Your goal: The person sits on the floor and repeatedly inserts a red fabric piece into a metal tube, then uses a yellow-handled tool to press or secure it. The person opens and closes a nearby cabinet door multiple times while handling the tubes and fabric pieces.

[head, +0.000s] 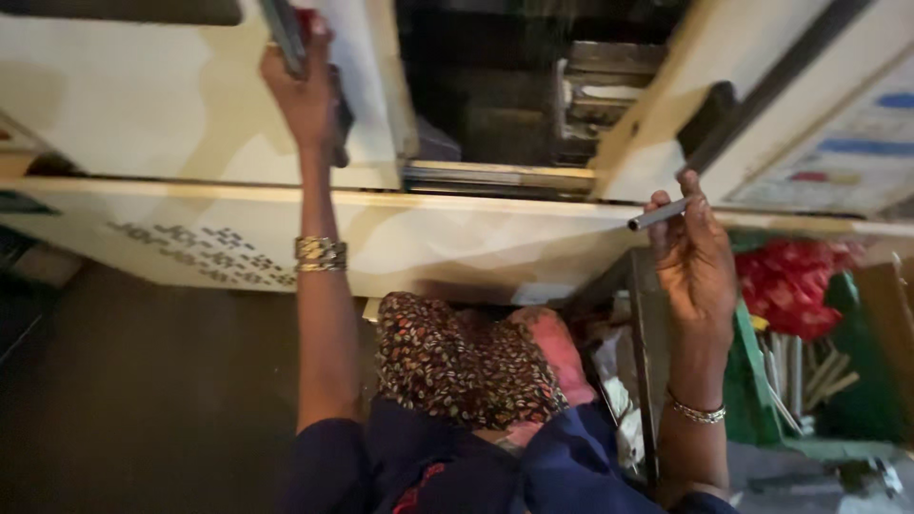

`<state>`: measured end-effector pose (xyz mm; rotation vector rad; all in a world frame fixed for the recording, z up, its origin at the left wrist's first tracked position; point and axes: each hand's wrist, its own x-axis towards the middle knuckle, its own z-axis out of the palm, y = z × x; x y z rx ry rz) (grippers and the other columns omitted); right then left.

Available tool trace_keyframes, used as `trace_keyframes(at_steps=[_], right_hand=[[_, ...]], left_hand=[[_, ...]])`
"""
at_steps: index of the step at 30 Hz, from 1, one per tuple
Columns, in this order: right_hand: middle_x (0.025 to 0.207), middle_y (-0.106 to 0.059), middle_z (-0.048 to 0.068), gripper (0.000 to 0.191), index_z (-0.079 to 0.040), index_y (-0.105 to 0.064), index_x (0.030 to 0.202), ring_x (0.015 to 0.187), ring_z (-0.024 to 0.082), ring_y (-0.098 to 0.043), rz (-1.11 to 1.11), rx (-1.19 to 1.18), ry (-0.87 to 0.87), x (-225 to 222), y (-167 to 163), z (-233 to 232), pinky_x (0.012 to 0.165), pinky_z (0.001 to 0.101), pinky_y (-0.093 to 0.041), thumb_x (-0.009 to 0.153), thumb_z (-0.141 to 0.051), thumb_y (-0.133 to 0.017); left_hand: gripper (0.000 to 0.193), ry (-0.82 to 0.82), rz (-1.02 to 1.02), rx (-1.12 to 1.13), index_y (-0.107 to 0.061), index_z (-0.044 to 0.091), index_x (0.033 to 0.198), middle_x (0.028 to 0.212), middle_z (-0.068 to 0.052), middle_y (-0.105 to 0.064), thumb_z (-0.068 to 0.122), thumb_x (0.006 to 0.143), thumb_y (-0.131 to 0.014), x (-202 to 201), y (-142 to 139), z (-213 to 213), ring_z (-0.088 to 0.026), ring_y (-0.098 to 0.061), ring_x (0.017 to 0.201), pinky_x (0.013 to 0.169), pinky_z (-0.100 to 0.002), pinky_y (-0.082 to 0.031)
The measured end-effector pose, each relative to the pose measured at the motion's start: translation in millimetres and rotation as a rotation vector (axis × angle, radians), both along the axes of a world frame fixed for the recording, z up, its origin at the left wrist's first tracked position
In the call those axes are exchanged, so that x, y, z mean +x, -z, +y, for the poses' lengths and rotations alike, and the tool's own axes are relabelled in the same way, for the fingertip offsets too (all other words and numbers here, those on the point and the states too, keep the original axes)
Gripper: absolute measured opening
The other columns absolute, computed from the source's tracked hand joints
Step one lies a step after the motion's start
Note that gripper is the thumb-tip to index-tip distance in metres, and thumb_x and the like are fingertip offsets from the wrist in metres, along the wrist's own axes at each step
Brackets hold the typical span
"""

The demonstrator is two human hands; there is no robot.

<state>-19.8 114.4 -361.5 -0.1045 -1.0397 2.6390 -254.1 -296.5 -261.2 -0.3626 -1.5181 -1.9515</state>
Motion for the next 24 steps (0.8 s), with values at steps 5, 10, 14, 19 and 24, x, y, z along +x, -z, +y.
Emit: trace_keyframes(at_steps=[5, 10, 14, 19, 24], right_hand=[[0.102, -0.065, 0.011, 0.050, -0.003, -0.043, 0.146, 0.086, 0.022, -0.065, -0.076, 0.319, -0.493, -60, 65, -89, 0.076, 0.0360, -0.058, 0.106, -0.023, -0.065], [0.118, -0.066, 0.005, 0.051, -0.006, -0.049, 0.152, 0.087, 0.012, -0.057, -0.173, 0.747, -0.917, -110, 90, -120, 0.074, 0.0297, -0.050, 0.105, -0.021, -0.063], [0.118, -0.075, 0.009, 0.049, -0.008, -0.062, 0.142, 0.087, 0.013, -0.064, 0.215, 1.289, -1.068, -158, 40, -116, 0.071, 0.0305, -0.058, 0.093, -0.002, -0.060], [0.088, -0.073, 0.012, 0.024, 0.000, -0.074, 0.116, 0.069, 0.015, -0.064, 0.004, 1.377, -0.403, -225, -30, -120, 0.060, 0.0289, -0.055, 0.102, -0.019, -0.068], [0.087, -0.066, 0.001, 0.025, -0.001, -0.073, 0.121, 0.073, 0.008, -0.061, 0.074, 0.710, -0.271, -306, -68, -120, 0.065, 0.0251, -0.051, 0.107, -0.021, -0.074]], left_hand=[[0.033, -0.103, 0.042, -0.084, -0.065, 0.008, 0.095, 0.074, 0.007, -0.055, 0.038, 0.099, -0.078, 3, -3, -6, -0.003, -0.049, 0.062, 0.054, -0.023, -0.039], [0.034, -0.144, 0.023, -0.104, -0.075, 0.009, 0.106, 0.080, 0.008, -0.060, 0.042, 0.100, -0.073, 3, 1, -7, -0.003, -0.050, 0.071, 0.063, -0.024, -0.042], [0.034, -0.158, 0.030, -0.137, -0.074, 0.008, 0.107, 0.076, 0.008, -0.058, 0.041, 0.098, -0.073, 0, 5, -9, -0.003, -0.050, 0.069, 0.062, -0.022, -0.043], [0.032, -0.159, 0.003, -0.135, -0.073, 0.006, 0.106, 0.075, 0.007, -0.057, 0.037, 0.098, -0.075, -3, 12, -10, -0.003, -0.049, 0.070, 0.062, -0.023, -0.043], [0.029, -0.183, 0.040, -0.147, -0.071, 0.006, 0.105, 0.077, 0.006, -0.063, 0.034, 0.099, -0.073, -4, 19, -10, -0.002, -0.055, 0.071, 0.065, -0.022, -0.048]])
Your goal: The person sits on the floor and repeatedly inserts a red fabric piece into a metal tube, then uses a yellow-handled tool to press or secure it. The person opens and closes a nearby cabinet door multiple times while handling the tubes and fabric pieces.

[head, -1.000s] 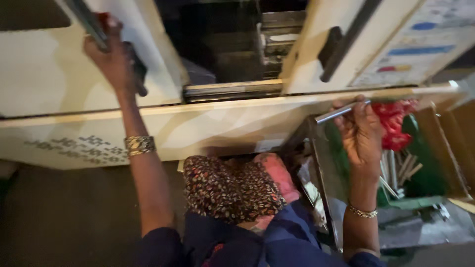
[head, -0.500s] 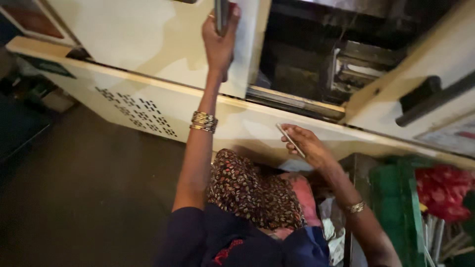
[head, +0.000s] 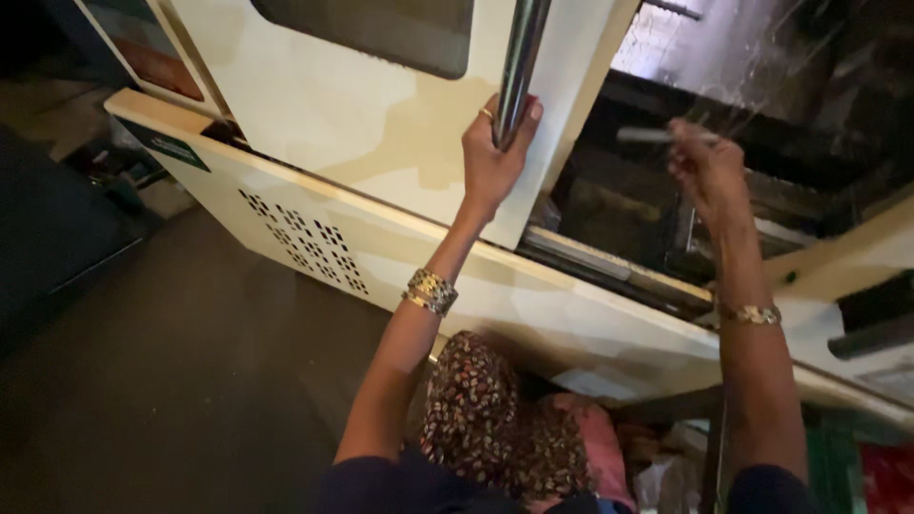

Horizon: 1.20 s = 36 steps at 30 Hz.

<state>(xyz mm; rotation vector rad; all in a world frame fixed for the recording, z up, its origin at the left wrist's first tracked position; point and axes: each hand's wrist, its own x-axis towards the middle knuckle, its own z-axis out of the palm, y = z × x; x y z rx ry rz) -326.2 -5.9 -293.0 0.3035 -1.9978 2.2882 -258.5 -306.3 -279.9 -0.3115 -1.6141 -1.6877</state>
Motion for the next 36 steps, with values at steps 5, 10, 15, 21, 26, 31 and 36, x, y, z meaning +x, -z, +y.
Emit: trace_keyframes(at_steps=[5, 10, 15, 21, 26, 31, 36], right_hand=[[0.082, -0.064, 0.002, 0.029, -0.002, -0.069, 0.118, 0.068, 0.013, -0.061, 0.018, -0.392, 0.100, -75, -19, -30, 0.067, 0.0290, -0.056, 0.106, -0.028, -0.073], [0.078, -0.059, 0.004, 0.037, 0.003, -0.070, 0.121, 0.066, 0.016, -0.056, 0.119, -0.602, 0.109, -123, -41, -71, 0.065, 0.0352, -0.054, 0.105, -0.030, -0.072], [0.067, -0.053, 0.003, 0.032, -0.001, -0.068, 0.105, 0.054, 0.017, -0.050, 0.082, -0.758, 0.159, -151, -61, -91, 0.053, 0.0369, -0.049, 0.100, -0.033, -0.068], [0.070, -0.065, 0.007, 0.025, -0.005, -0.066, 0.099, 0.053, 0.017, -0.058, 0.169, -0.926, 0.379, -172, -60, -85, 0.046, 0.0334, -0.049, 0.102, -0.030, -0.068], [0.066, -0.071, 0.014, 0.039, 0.000, -0.068, 0.102, 0.047, 0.019, -0.058, 0.320, -0.937, 0.551, -176, -53, -74, 0.040, 0.0343, -0.048, 0.099, -0.039, -0.061], [0.063, -0.064, 0.005, 0.055, -0.001, -0.066, 0.103, 0.042, 0.012, -0.048, 0.309, -0.626, 0.287, -170, -43, -79, 0.035, 0.0265, -0.034, 0.102, -0.054, -0.052], [0.064, -0.059, 0.003, 0.054, -0.002, -0.066, 0.102, 0.043, 0.011, -0.046, 0.266, -0.560, 0.219, -178, -50, -73, 0.035, 0.0256, -0.029, 0.106, -0.053, -0.049]], left_hand=[[0.026, -0.012, -0.047, -0.021, -0.071, 0.005, 0.103, 0.072, 0.004, -0.057, 0.030, 0.099, -0.073, 2, 2, -3, -0.002, -0.048, 0.068, 0.062, -0.022, -0.043], [0.025, 0.018, -0.061, -0.015, -0.070, 0.004, 0.103, 0.073, 0.005, -0.058, 0.029, 0.099, -0.073, 5, 0, -6, -0.002, -0.048, 0.068, 0.061, -0.021, -0.042], [0.026, 0.038, -0.034, -0.008, -0.069, 0.005, 0.104, 0.075, 0.006, -0.059, 0.030, 0.100, -0.073, 6, 0, -7, -0.002, -0.049, 0.069, 0.063, -0.021, -0.043], [0.026, 0.016, -0.062, -0.026, -0.069, 0.004, 0.105, 0.071, 0.007, -0.055, 0.029, 0.099, -0.074, 7, 0, -7, -0.001, -0.046, 0.066, 0.061, -0.021, -0.040], [0.023, 0.037, -0.101, -0.006, -0.068, 0.004, 0.104, 0.070, 0.008, -0.052, 0.026, 0.100, -0.073, 7, 1, -8, -0.001, -0.042, 0.065, 0.059, -0.020, -0.036], [0.018, 0.075, -0.064, 0.036, -0.067, 0.005, 0.105, 0.076, 0.009, -0.055, 0.022, 0.102, -0.073, 4, 4, -7, 0.000, -0.045, 0.069, 0.062, -0.019, -0.039], [0.016, 0.080, -0.067, 0.057, -0.066, 0.005, 0.104, 0.075, 0.009, -0.053, 0.019, 0.101, -0.073, 3, 4, -7, 0.000, -0.043, 0.068, 0.061, -0.019, -0.037]])
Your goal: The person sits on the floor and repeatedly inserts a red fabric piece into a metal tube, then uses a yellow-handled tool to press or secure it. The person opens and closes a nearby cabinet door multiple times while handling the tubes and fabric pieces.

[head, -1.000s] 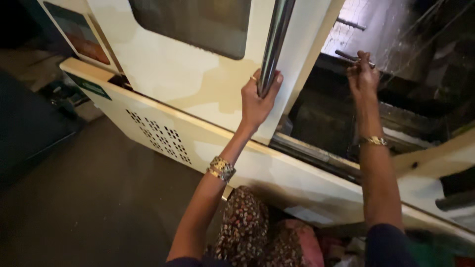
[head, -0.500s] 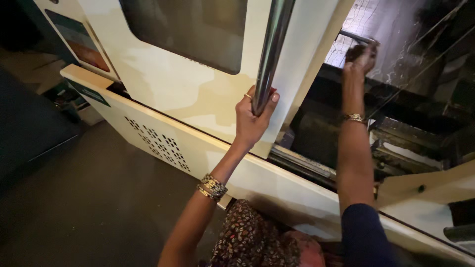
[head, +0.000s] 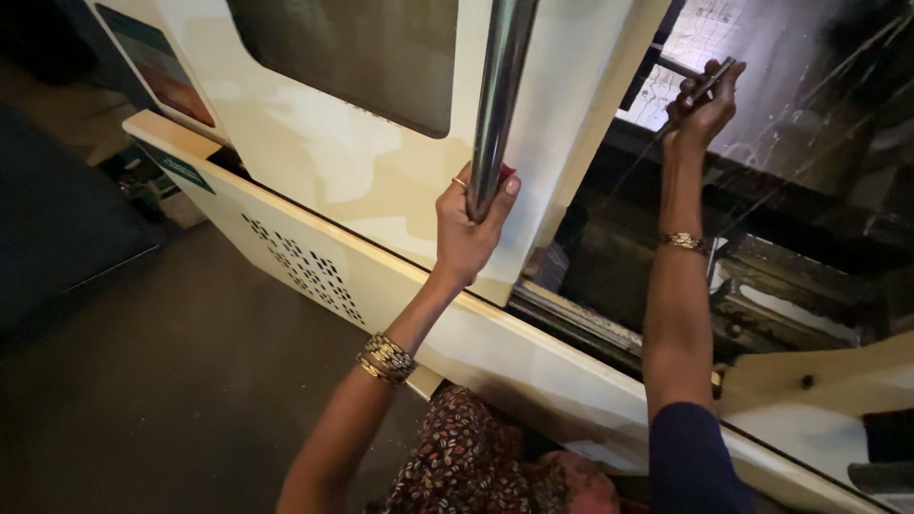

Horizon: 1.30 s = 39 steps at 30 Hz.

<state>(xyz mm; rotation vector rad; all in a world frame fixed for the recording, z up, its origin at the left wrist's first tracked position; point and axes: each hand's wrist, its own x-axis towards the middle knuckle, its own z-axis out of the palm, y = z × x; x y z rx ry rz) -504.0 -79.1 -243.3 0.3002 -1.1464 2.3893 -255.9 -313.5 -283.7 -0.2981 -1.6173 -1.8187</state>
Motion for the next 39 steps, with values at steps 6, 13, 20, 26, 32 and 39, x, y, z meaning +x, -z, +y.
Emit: trace_keyframes(at_steps=[6, 13, 20, 26, 32, 39], right_hand=[[0.068, -0.059, 0.002, 0.058, -0.002, -0.064, 0.121, 0.046, 0.009, -0.042, -0.202, 0.064, -0.281, -15, -16, -5, 0.038, 0.0241, -0.029, 0.105, -0.057, -0.051], [0.076, -0.078, 0.011, 0.036, 0.008, -0.082, 0.101, 0.058, 0.013, -0.066, 0.052, 0.090, 0.585, -19, 2, -26, 0.045, 0.0297, -0.048, 0.085, -0.024, -0.090], [0.074, -0.079, 0.015, 0.024, 0.007, -0.082, 0.088, 0.054, 0.012, -0.067, 0.133, 0.227, 0.662, -23, 5, -45, 0.050, 0.0275, -0.052, 0.095, -0.017, -0.083], [0.109, -0.081, 0.016, 0.036, 0.007, -0.071, 0.128, 0.049, 0.011, -0.064, 0.187, 0.343, 0.350, -3, 8, -36, 0.043, 0.0264, -0.047, 0.098, -0.012, -0.075], [0.122, -0.078, 0.018, 0.051, 0.006, -0.061, 0.145, 0.058, 0.013, -0.072, 0.106, 0.521, 0.203, 6, 7, -22, 0.044, 0.0260, -0.040, 0.097, -0.005, -0.074], [0.134, -0.072, 0.019, 0.067, 0.008, -0.044, 0.157, 0.065, 0.013, -0.069, 0.172, 0.557, 0.013, 24, -6, -16, 0.050, 0.0271, -0.044, 0.098, 0.000, -0.073]], left_hand=[[0.015, 0.039, -0.013, 0.027, -0.065, 0.005, 0.103, 0.075, 0.009, -0.050, 0.019, 0.102, -0.072, 2, 0, -1, 0.000, -0.039, 0.068, 0.060, -0.019, -0.033], [0.015, -0.024, 0.019, -0.036, -0.066, 0.004, 0.104, 0.077, 0.009, -0.049, 0.018, 0.103, -0.072, 1, 1, -2, -0.001, -0.039, 0.069, 0.061, -0.020, -0.034], [0.016, -0.011, 0.026, -0.052, -0.066, 0.004, 0.104, 0.077, 0.009, -0.049, 0.019, 0.103, -0.070, 3, 0, -3, -0.001, -0.040, 0.068, 0.061, -0.020, -0.035], [0.017, -0.017, 0.037, -0.024, -0.066, 0.004, 0.103, 0.075, 0.009, -0.049, 0.020, 0.103, -0.072, 4, 0, -1, -0.001, -0.040, 0.069, 0.061, -0.020, -0.035], [0.015, -0.051, 0.017, -0.037, -0.067, 0.005, 0.102, 0.073, 0.010, -0.048, 0.019, 0.103, -0.072, 4, 0, 0, -0.001, -0.039, 0.067, 0.060, -0.020, -0.033], [0.013, -0.068, 0.069, -0.026, -0.066, 0.005, 0.103, 0.081, 0.009, -0.055, 0.017, 0.103, -0.070, 6, -8, 5, 0.000, -0.045, 0.072, 0.064, -0.021, -0.040]])
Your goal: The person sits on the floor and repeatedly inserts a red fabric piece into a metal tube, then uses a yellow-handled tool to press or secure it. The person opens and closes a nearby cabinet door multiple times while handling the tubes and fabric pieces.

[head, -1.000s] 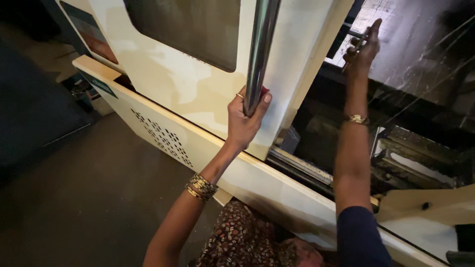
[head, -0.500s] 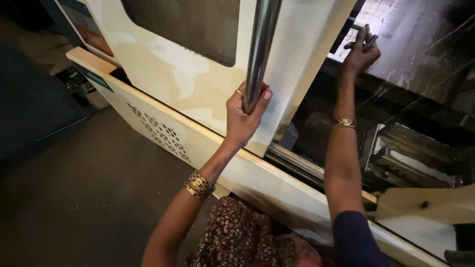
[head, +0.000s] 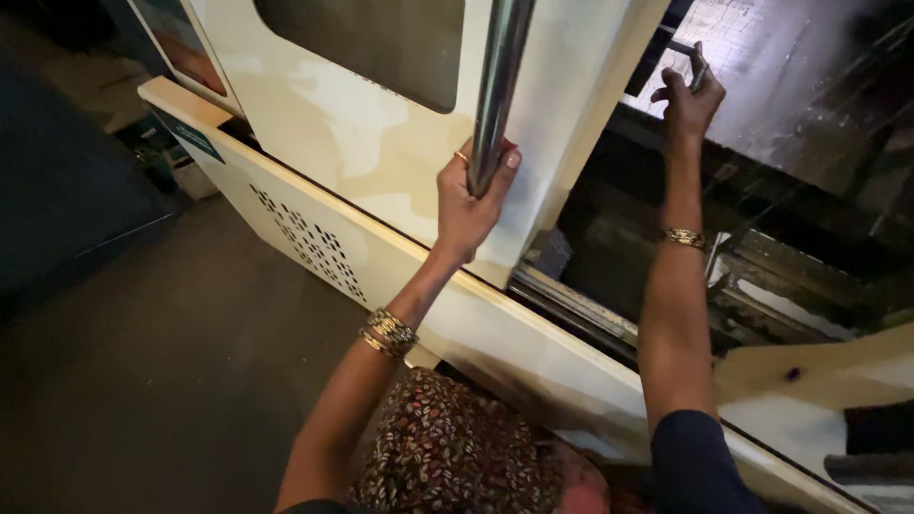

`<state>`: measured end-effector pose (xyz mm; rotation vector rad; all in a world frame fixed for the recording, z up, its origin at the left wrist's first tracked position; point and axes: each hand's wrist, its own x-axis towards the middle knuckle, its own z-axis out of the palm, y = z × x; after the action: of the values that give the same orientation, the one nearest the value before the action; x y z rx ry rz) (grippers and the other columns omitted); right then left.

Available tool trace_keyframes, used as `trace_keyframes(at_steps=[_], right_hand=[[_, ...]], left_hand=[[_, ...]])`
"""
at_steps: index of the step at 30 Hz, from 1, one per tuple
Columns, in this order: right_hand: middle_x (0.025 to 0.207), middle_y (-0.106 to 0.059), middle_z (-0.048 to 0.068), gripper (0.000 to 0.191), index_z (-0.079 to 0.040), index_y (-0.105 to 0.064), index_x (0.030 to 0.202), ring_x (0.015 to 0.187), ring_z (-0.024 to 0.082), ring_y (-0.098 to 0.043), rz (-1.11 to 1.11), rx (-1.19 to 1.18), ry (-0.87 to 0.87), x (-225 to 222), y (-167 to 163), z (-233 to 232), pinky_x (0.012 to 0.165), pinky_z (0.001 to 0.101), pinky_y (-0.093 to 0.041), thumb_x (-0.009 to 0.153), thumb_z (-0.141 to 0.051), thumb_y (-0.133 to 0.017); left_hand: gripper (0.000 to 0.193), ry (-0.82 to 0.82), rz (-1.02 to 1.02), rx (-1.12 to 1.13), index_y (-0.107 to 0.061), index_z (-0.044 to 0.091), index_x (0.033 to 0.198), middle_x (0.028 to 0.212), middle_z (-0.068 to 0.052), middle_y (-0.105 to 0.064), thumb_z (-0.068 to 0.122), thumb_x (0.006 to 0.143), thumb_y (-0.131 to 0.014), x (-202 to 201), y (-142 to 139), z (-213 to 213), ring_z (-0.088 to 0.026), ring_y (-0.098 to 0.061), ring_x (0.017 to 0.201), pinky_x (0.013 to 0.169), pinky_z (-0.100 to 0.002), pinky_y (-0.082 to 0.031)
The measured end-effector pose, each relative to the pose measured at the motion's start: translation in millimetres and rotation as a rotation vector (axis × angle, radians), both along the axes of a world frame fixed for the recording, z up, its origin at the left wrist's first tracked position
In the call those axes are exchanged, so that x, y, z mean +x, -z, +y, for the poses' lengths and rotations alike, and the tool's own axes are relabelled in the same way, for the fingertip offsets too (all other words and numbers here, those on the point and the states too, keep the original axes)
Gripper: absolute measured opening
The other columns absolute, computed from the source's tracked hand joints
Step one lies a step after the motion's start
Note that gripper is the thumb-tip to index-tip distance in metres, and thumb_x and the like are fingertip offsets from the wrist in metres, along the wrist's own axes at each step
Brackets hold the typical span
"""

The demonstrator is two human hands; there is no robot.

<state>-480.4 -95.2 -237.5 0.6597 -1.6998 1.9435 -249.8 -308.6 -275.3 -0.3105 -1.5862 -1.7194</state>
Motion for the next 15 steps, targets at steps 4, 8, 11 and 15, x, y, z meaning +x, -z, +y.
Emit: trace_keyframes(at_steps=[4, 8, 11, 15], right_hand=[[0.135, -0.071, 0.028, 0.074, 0.006, -0.038, 0.158, 0.063, 0.014, -0.069, -0.108, 0.059, 0.028, 12, -5, -3, 0.047, 0.0264, -0.040, 0.092, 0.000, -0.070], [0.155, -0.053, 0.028, 0.074, 0.008, -0.036, 0.157, 0.069, 0.017, -0.072, -0.009, 0.074, 0.035, 13, -8, -5, 0.058, 0.0280, -0.056, 0.092, 0.004, -0.069], [0.156, -0.045, 0.030, 0.070, 0.010, -0.041, 0.152, 0.088, 0.022, -0.069, 0.082, 0.130, 0.050, 10, -10, -4, 0.067, 0.0322, -0.063, 0.089, 0.005, -0.072], [0.128, -0.060, 0.025, 0.079, 0.001, -0.038, 0.146, 0.095, 0.026, -0.069, -0.154, 0.469, 0.282, 23, -15, 2, 0.071, 0.0368, -0.063, 0.082, -0.009, -0.082]], left_hand=[[0.014, 0.011, -0.061, 0.025, -0.066, 0.005, 0.100, 0.073, 0.010, -0.050, 0.018, 0.103, -0.070, 2, -2, 1, 0.000, -0.040, 0.065, 0.058, -0.021, -0.035], [0.013, 0.038, -0.083, 0.043, -0.067, 0.006, 0.101, 0.071, 0.010, -0.050, 0.019, 0.101, -0.070, 3, -3, 2, 0.000, -0.039, 0.062, 0.056, -0.021, -0.033], [0.014, 0.024, -0.055, 0.020, -0.068, 0.006, 0.101, 0.072, 0.010, -0.050, 0.019, 0.103, -0.071, 2, -4, 2, 0.000, -0.040, 0.064, 0.057, -0.021, -0.034], [0.017, -0.008, -0.092, 0.010, -0.068, 0.005, 0.102, 0.071, 0.010, -0.051, 0.021, 0.100, -0.072, 3, -6, 2, 0.000, -0.042, 0.064, 0.057, -0.020, -0.035]])
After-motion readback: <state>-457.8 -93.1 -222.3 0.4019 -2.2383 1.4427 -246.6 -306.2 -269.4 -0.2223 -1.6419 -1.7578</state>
